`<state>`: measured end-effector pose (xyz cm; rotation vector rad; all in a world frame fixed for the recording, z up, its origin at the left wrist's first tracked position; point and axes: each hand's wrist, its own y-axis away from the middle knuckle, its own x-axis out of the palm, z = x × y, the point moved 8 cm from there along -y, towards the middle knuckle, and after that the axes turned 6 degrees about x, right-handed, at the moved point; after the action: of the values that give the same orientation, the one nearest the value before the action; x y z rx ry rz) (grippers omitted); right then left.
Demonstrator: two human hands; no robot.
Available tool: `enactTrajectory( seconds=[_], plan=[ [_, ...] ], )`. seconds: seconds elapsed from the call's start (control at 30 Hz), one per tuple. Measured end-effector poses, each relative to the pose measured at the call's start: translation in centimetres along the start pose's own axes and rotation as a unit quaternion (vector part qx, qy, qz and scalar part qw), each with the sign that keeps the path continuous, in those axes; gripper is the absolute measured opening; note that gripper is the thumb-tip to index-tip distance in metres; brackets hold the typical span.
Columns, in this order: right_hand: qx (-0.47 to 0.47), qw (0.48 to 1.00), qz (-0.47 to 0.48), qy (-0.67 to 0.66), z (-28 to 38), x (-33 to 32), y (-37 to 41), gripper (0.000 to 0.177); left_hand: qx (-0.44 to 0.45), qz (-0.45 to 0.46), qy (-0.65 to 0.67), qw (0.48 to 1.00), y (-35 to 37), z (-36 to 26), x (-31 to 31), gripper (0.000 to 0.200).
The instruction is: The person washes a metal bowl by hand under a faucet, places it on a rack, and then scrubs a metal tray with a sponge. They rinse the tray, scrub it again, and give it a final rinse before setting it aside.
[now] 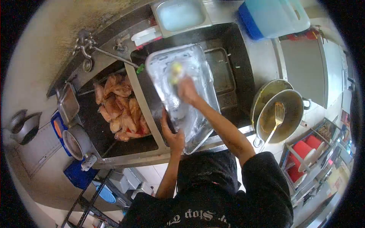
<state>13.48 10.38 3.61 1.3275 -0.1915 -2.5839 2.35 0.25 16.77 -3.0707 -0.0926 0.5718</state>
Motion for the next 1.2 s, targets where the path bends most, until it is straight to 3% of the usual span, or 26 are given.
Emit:
enactTrajectory(
  seconds=[0.03, 0.1, 0.13, 0.2, 0.23, 0.27, 0.3, 0.33, 0.37, 0.4, 0.43, 0.5, 0.53, 0.57, 0.63, 0.7, 0.73, 0.77, 0.8, 0.83, 0.9, 0.97, 1.0, 1.1, 1.13, 1.2],
  plan=[
    [-0.232, 0.918, -0.320, -0.026, 5.4, -7.9, 4.1, 0.021, -0.090, -0.014, 0.067, 0.994, 0.4, 1.7, 0.0, 0.071],
    [-0.040, 0.992, -0.074, -0.099, -1.3, -1.1, 2.0, 0.025, -0.203, -0.003, 0.132, 0.970, 2.1, 3.2, 0.1, 0.071],
    [-0.048, 0.991, -0.078, -0.097, -1.3, -2.0, 0.6, 0.025, -0.197, -0.008, 0.134, 0.971, 2.4, 3.5, 0.4, 0.071],
    [0.209, 0.971, -0.049, -0.109, -4.1, -1.6, -1.4, 0.029, -0.037, 0.093, -0.164, 0.981, 2.9, 2.1, 1.6, 0.070],
    [0.210, 0.970, -0.051, -0.112, -3.2, -0.6, -1.8, 0.029, -0.035, 0.095, -0.166, 0.981, 2.5, 2.1, 2.1, 0.070],
    [0.122, 0.958, -0.200, -0.163, -0.9, -1.2, -1.4, 0.028, -0.042, 0.104, -0.161, 0.981, 2.0, 2.4, 2.5, 0.070],
    [0.030, 0.916, -0.341, -0.209, 1.2, -2.0, 0.2, 0.027, -0.052, 0.110, -0.156, 0.980, 1.9, 2.6, 2.5, 0.070],
    [0.028, 0.916, -0.340, -0.212, 2.8, -2.1, 0.6, 0.027, -0.029, 0.128, -0.153, 0.979, 1.8, 2.9, 2.6, 0.070],
    [0.079, 0.848, -0.213, -0.479, 2.8, -0.1, 0.0, 0.027, -0.027, 0.124, -0.156, 0.980, 2.0, 3.2, 2.4, 0.070],
    [0.122, 0.700, -0.065, -0.700, 3.9, 2.1, 0.0, 0.026, -0.070, 0.134, -0.149, 0.977, 2.2, 3.7, 2.5, 0.071],
    [0.118, 0.700, -0.067, -0.701, 4.7, -0.1, 0.5, 0.026, -0.112, 0.146, -0.141, 0.973, 2.3, 4.3, 2.7, 0.071],
    [0.102, 0.783, -0.167, -0.591, 5.3, -6.1, 2.2, 0.026, -0.110, 0.150, -0.117, 0.976, 3.0, 4.9, 3.2, 0.071],
    [0.085, 0.800, -0.099, -0.585, 5.6, -5.9, 1.2, 0.030, -0.107, 0.154, -0.093, 0.978, 3.2, 5.2, 3.6, 0.071],
    [0.083, 0.801, -0.101, -0.585, 5.6, -6.8, 2.0, 0.030, -0.101, 0.156, -0.070, 0.980, 3.2, 5.5, 4.0, 0.072],
    [-0.105, 0.906, -0.129, -0.390, 8.7, -9.8, 6.7, 0.032, -0.087, 0.163, -0.085, 0.979, 2.5, 4.0, 4.3, 0.068],
    [-0.088, 0.911, -0.088, -0.393, 8.1, -9.3, 10.9, 0.034, -0.209, 0.266, 0.003, 0.941, 3.5, 4.5, 5.7, 0.056],
    [-0.089, 0.913, -0.088, -0.387, 7.3, -9.3, 12.1, 0.034, -0.333, 0.066, 0.297, 0.893, 5.0, 5.8, 5.6, 0.043],
    [-0.020, 0.927, -0.036, -0.372, 6.0, -8.0, 12.8, 0.033, -0.333, 0.066, 0.301, 0.891, 5.8, 6.3, 6.0, 0.043],
    [0.051, 0.933, 0.019, -0.357, 5.1, -7.1, 13.7, 0.031, -0.282, 0.048, 0.445, 0.849, 5.1, 3.4, 6.5, 0.042],
    [0.052, 0.933, 0.022, -0.355, 4.8, -7.3, 14.6, 0.031, -0.223, 0.027, 0.577, 0.785, 4.6, 1.3, 6.6, 0.040],
    [0.033, 0.964, 0.045, -0.260, 4.8, -7.7, 16.7, 0.022, -0.238, -0.019, 0.584, 0.776, 4.8, 4.4, 6.3, 0.046],
    [0.002, 0.977, 0.077, -0.201, 5.0, -7.4, 18.8, 0.019, -0.396, -0.088, 0.321, 0.856, 6.3, 11.5, 5.1, 0.051],
    [-0.032, 0.983, 0.109, -0.141, 5.3, -6.9, 20.0, 0.018, -0.313, -0.146, 0.298, 0.890, 5.0, 10.1, 4.2, 0.057],
    [-0.043, 0.997, 0.056, -0.043, 2.9, -5.8, 22.2, 0.018, -0.255, -0.194, 0.263, 0.910, 5.1, 10.9, 2.9, 0.061],
    [-0.025, 0.986, 0.158, 0.034, 1.0, -4.5, 22.3, 0.024, -0.223, -0.252, 0.243, 0.910, 4.2, 6.5, 2.7, 0.065],
    [-0.005, 0.994, 0.104, 0.033, -3.2, -4.0, 20.6, 0.027, -0.211, -0.231, 0.228, 0.922, 3.5, 6.1, 2.3, 0.065]
  ],
)
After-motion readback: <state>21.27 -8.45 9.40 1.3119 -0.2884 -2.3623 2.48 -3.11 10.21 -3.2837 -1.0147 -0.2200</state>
